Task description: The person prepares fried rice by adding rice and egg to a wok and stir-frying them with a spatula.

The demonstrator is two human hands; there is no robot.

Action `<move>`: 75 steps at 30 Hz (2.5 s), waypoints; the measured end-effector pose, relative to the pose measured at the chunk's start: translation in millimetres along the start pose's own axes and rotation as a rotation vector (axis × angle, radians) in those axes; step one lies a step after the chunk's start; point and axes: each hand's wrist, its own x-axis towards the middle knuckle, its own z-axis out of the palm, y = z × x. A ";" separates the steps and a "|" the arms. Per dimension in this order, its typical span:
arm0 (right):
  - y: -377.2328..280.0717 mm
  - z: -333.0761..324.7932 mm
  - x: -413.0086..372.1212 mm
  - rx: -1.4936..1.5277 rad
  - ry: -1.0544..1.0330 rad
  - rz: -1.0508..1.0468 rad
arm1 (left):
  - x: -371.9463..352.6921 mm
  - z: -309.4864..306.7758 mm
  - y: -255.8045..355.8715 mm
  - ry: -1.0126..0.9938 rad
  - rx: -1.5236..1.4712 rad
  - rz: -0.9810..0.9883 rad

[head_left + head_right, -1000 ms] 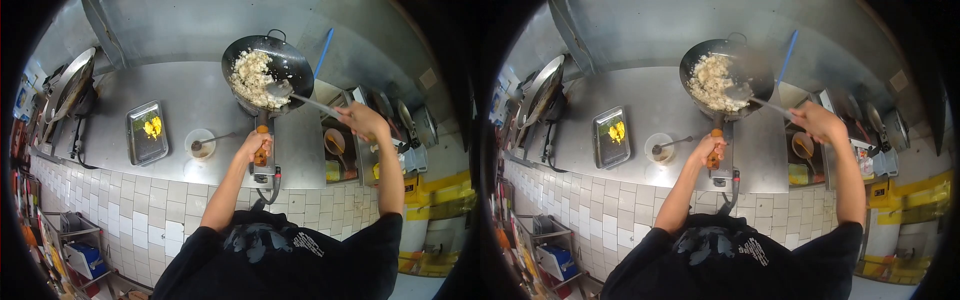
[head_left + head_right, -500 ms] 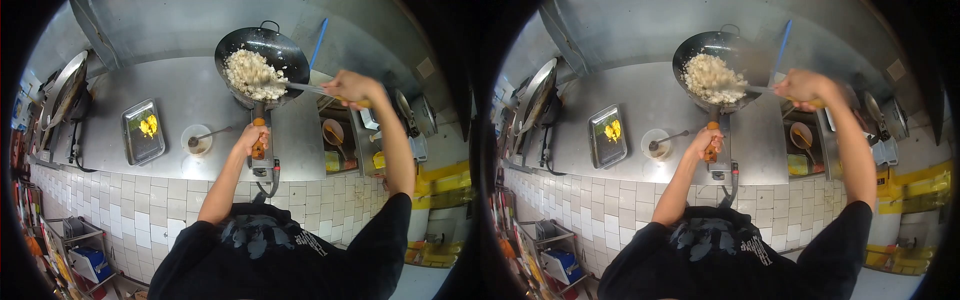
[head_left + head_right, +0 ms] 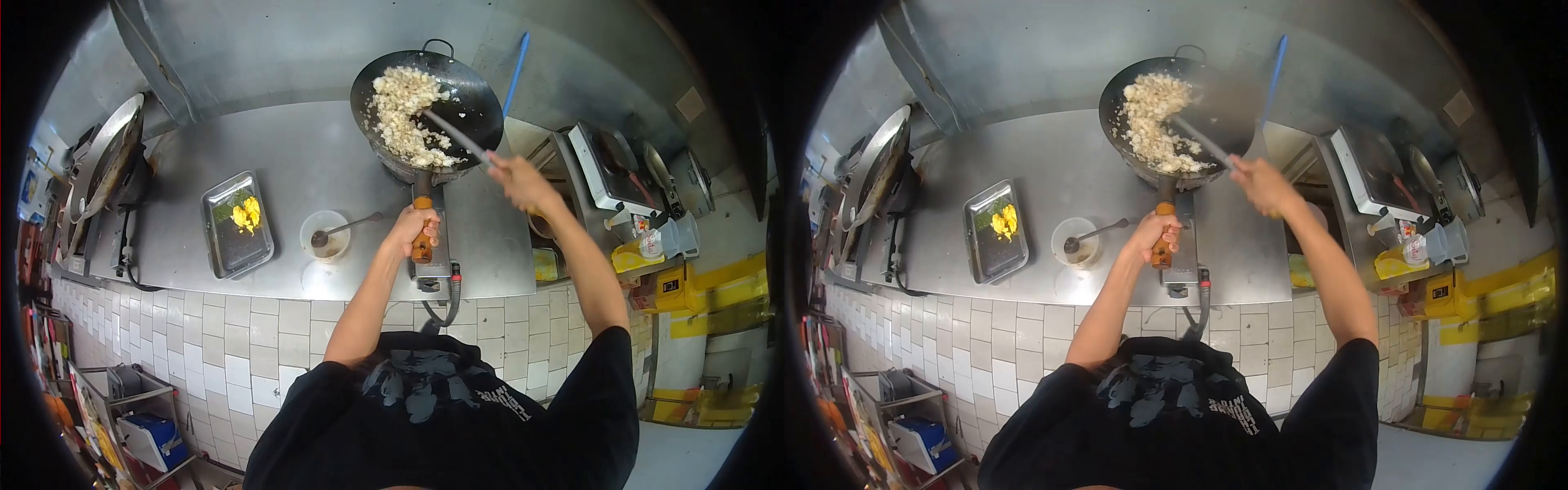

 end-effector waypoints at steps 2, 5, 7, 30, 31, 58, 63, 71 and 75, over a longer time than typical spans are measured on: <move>27.8 -8.0 -12.7 0.001 -0.094 -0.028 | 0.0 0.4 0.5 -0.015 0.006 -0.002; -2.8 -63.9 -41.2 -0.282 -0.074 0.076 | -1.1 4.0 5.5 -0.002 0.006 0.019; 63.8 -33.9 31.7 -0.458 0.196 -0.311 | -4.3 3.8 2.3 0.003 0.011 0.009; -3.6 -117.1 -88.2 0.562 -0.270 -0.269 | -5.8 5.0 1.4 0.009 0.014 0.016; 6.4 -102.2 -91.2 0.601 -0.164 -0.419 | -6.4 2.3 1.5 0.008 0.010 0.012; 24.6 58.5 19.5 0.841 0.714 -0.911 | 19.5 -43.7 14.9 -0.014 0.284 0.004; 64.3 56.8 -18.7 1.119 0.604 -1.055 | -43.5 -100.3 -67.0 0.118 -0.103 0.108; 0.8 117.6 -19.3 0.804 0.682 -1.088 | -25.3 -91.3 -222.7 0.056 -0.066 0.001; 15.0 129.9 -27.5 0.847 0.590 -1.096 | -22.7 -75.9 -212.3 0.390 -0.589 -0.099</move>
